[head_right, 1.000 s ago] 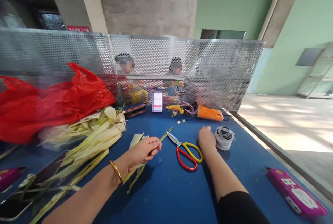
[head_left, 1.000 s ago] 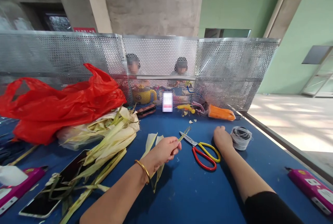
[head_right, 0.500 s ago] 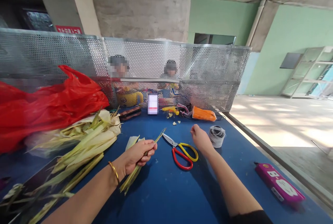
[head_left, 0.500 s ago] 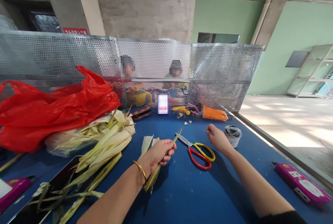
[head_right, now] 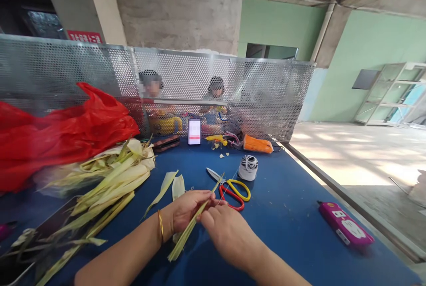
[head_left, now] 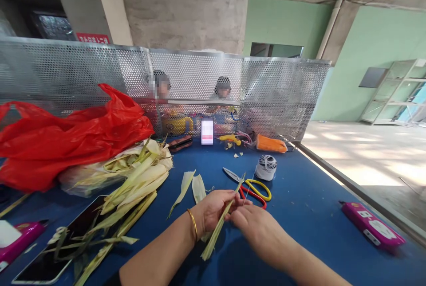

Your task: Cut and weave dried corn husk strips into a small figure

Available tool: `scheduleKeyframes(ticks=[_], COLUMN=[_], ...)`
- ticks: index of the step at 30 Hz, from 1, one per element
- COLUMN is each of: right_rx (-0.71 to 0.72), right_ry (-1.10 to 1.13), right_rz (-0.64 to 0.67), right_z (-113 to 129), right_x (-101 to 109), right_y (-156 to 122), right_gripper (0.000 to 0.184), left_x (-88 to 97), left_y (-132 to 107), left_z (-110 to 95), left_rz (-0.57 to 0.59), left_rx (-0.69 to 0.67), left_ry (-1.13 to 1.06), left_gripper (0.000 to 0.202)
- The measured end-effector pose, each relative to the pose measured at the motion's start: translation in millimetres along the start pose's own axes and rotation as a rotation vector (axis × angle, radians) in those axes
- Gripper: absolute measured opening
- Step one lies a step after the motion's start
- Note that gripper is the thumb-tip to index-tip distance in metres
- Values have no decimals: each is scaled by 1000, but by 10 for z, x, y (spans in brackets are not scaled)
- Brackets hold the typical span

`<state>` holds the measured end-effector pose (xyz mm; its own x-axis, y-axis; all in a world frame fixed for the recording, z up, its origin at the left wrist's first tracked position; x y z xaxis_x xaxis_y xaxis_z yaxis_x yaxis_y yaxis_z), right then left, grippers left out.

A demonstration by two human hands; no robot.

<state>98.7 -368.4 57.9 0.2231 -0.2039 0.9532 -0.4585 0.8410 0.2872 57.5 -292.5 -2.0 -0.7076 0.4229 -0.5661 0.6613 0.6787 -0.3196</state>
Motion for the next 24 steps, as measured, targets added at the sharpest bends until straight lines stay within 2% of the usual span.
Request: scheduleKeyframes(ticks=[3, 5, 6, 7, 9, 10, 11, 13, 15, 18, 20, 21, 24], right_rx=[73, 86, 52, -25, -456, -661, -808, -968, -1002, -951, -909, -895, -844], right_ry=[-52, -32, -14, -9, -126, -225, -308, -356, -350, -338, -332, -337, -388], right_rz=[108, 133, 112, 61, -217, -313, -325, -129, 60, 172, 207, 214, 84], right_z=[126, 41, -80, -262, -863, -1140, -1367, -1724, -1938, -2114, -2189, -2205, -2057], right_x=[-98, -67, -4, 89, 413, 546, 613, 551, 443, 420, 479, 517, 621], right_y=[-15, -6, 30, 92, 216, 244, 284, 395, 460, 453, 395, 356, 249], right_gripper=[19, 20, 19, 16, 21, 33, 46, 61, 63, 50, 41, 42, 48], left_x=[23, 96, 133, 169, 229, 253, 277, 312, 339, 379, 403, 412, 428], left_y=[11, 20, 24, 28, 36, 39, 42, 46, 49, 61, 74, 80, 85], left_z=[33, -16, -51, -88, -160, -191, -217, -257, -291, -337, -361, -371, -405], left_rz=[-30, -92, -118, -141, -177, -191, -207, -228, -239, -243, -239, -235, -223], left_rx=[84, 78, 66, 49, 6, -15, -33, -59, -76, -97, -107, -112, -134], left_ry=[-121, -118, -102, -81, -43, -29, -12, 21, 49, 79, 97, 107, 145], left_gripper=[18, 16, 16, 17, 18, 19, 19, 19, 19, 19, 18, 16, 15])
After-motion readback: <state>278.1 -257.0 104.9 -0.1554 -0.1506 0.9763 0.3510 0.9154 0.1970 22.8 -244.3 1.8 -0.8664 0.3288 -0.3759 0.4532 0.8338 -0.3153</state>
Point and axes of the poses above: each hand's wrist, its own y-axis towards the middle knuckle, its own x-axis out of the back of the hand, z = x × y, the point moved 7 cm from there along y, towards the middle knuckle, and after that the axes turned 11 degrees about -x, right-handed, at the moved point
